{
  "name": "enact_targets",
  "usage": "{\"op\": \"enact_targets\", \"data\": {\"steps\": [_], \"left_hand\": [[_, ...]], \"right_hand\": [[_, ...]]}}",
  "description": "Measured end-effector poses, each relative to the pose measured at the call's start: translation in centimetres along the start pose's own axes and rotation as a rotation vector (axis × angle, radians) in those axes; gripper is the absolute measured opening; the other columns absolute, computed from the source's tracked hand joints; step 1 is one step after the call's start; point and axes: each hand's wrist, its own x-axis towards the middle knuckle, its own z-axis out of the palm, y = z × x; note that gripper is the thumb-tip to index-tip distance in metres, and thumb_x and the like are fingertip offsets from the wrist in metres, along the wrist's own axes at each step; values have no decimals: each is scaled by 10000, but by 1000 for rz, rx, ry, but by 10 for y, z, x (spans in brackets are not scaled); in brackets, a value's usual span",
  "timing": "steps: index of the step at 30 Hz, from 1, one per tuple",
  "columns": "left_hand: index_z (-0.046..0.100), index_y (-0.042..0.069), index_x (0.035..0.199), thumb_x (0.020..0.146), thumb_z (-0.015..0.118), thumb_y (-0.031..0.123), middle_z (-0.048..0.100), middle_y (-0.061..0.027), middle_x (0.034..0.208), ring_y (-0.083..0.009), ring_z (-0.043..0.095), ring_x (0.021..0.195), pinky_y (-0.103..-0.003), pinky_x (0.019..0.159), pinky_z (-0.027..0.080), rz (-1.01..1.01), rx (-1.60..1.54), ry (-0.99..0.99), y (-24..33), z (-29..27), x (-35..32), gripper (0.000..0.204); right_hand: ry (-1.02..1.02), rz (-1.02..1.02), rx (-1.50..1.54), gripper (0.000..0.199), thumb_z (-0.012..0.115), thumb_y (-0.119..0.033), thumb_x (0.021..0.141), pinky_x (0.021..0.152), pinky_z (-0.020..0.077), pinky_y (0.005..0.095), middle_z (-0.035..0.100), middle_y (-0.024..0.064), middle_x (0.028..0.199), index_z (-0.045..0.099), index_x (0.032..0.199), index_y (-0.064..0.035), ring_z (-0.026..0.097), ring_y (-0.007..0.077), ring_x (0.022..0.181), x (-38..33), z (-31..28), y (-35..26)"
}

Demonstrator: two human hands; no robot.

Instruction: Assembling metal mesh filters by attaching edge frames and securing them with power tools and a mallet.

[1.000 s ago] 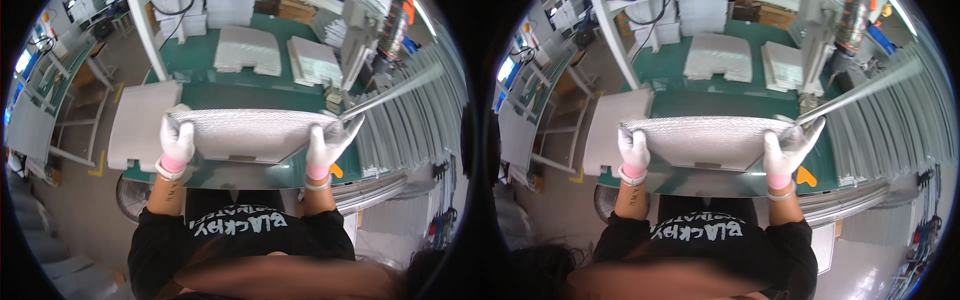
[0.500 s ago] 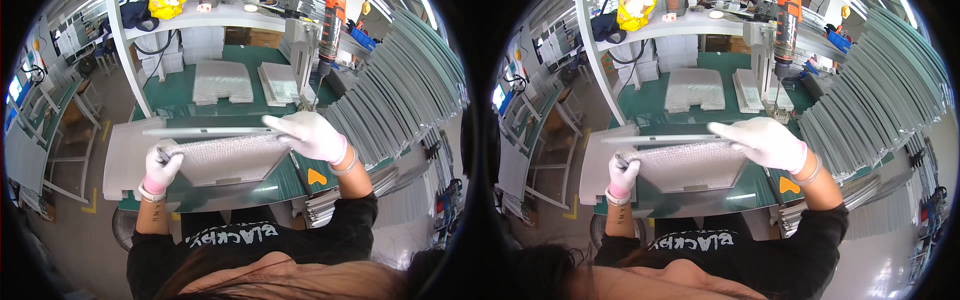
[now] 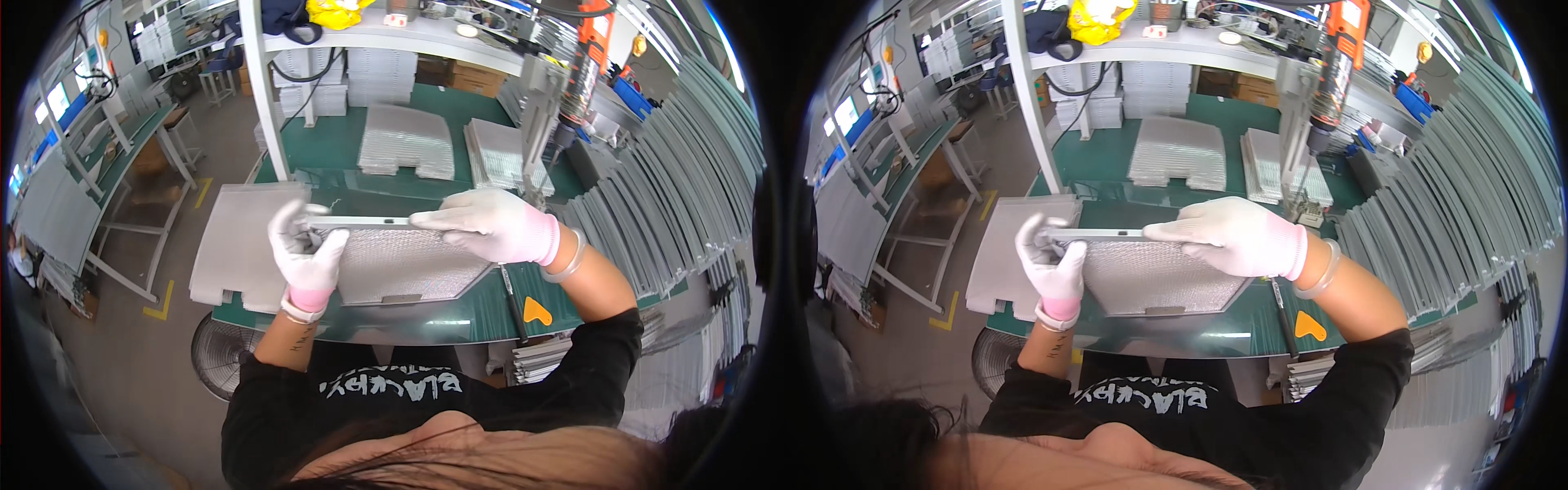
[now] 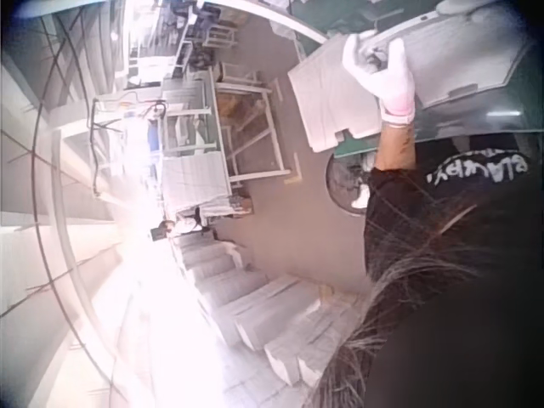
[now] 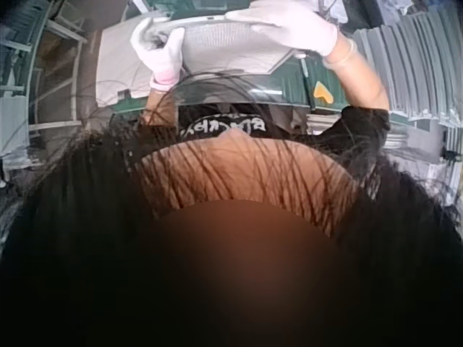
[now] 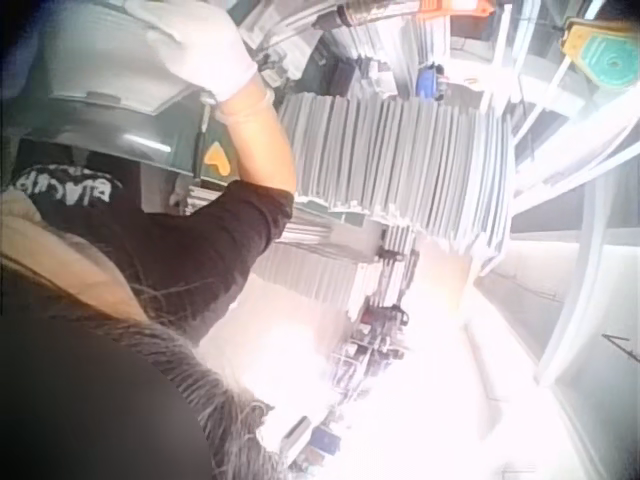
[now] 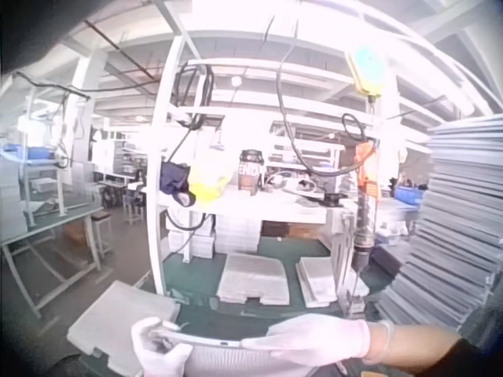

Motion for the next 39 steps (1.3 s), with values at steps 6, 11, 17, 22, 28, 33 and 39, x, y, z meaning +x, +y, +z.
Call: {"op": "enact_targets", "data": {"steps": [6, 11, 17, 22, 28, 33, 39], "left_hand": [[564, 19, 1206, 693, 849, -10, 694, -127, 1089, -40, 495, 674, -183, 632, 453, 260, 190, 95, -23, 3, 8, 588], [575, -18, 1257, 819, 699, -23, 718, -149, 1044, -109, 543, 647, -220, 637, 474, 363, 578, 18, -15, -1, 11, 456], [577, -19, 1234, 851, 640, -10, 710, -141, 1052, -119, 584, 725, -251, 711, 500, 177, 277, 1, -31, -16, 5, 388], [543, -3, 1201, 889, 573, -11, 629, -110, 1096, -127, 589, 933, -286, 851, 486, 251, 71, -255, -38, -19, 10, 314], [557, 2, 1179, 917, 558, -8, 619, -82, 1041, -135, 591, 899, -269, 832, 487, 145, 183, -55, -37, -23, 30, 262], [636, 81, 1053, 812, 627, 77, 613, -75, 771, -241, 607, 672, -349, 624, 491, 696, 664, -841, 68, 46, 98, 241], [563, 144, 1033, 859, 520, 162, 569, -12, 703, -200, 622, 625, -316, 530, 469, 981, 668, -1452, 10, 142, 38, 180]], "right_hand": [[-25, 120, 23, 573, 621, 36, 798, 710, 493, 405, 558, 137, 824, 560, 1349, -110, 588, 323, 768, 4, -1, -1], [-7, 124, -10, 566, 615, 30, 807, 706, 494, 405, 560, 133, 808, 559, 1352, -112, 589, 319, 747, 6, 0, 0], [-1, 91, -5, 550, 619, 25, 799, 702, 499, 400, 559, 137, 795, 573, 1332, -101, 592, 324, 744, 8, 2, -1], [51, 7, -251, 503, 699, -82, 746, 674, 490, 399, 621, 95, 848, 625, 1244, -72, 616, 299, 763, 5, -3, -10], [731, 248, -553, 287, 624, 11, 793, 634, 480, 387, 631, 72, 804, 652, 1073, -44, 620, 251, 687, -96, 58, -2], [-219, 1543, -503, 550, 599, -215, 879, 872, 517, 485, 563, 191, 1128, 417, 1368, -44, 612, 390, 996, -221, 173, 11], [-34, 1617, -350, 501, 529, -154, 923, 762, 558, 451, 586, 215, 1105, 408, 1382, 5, 657, 352, 903, -265, 216, 21]]}}
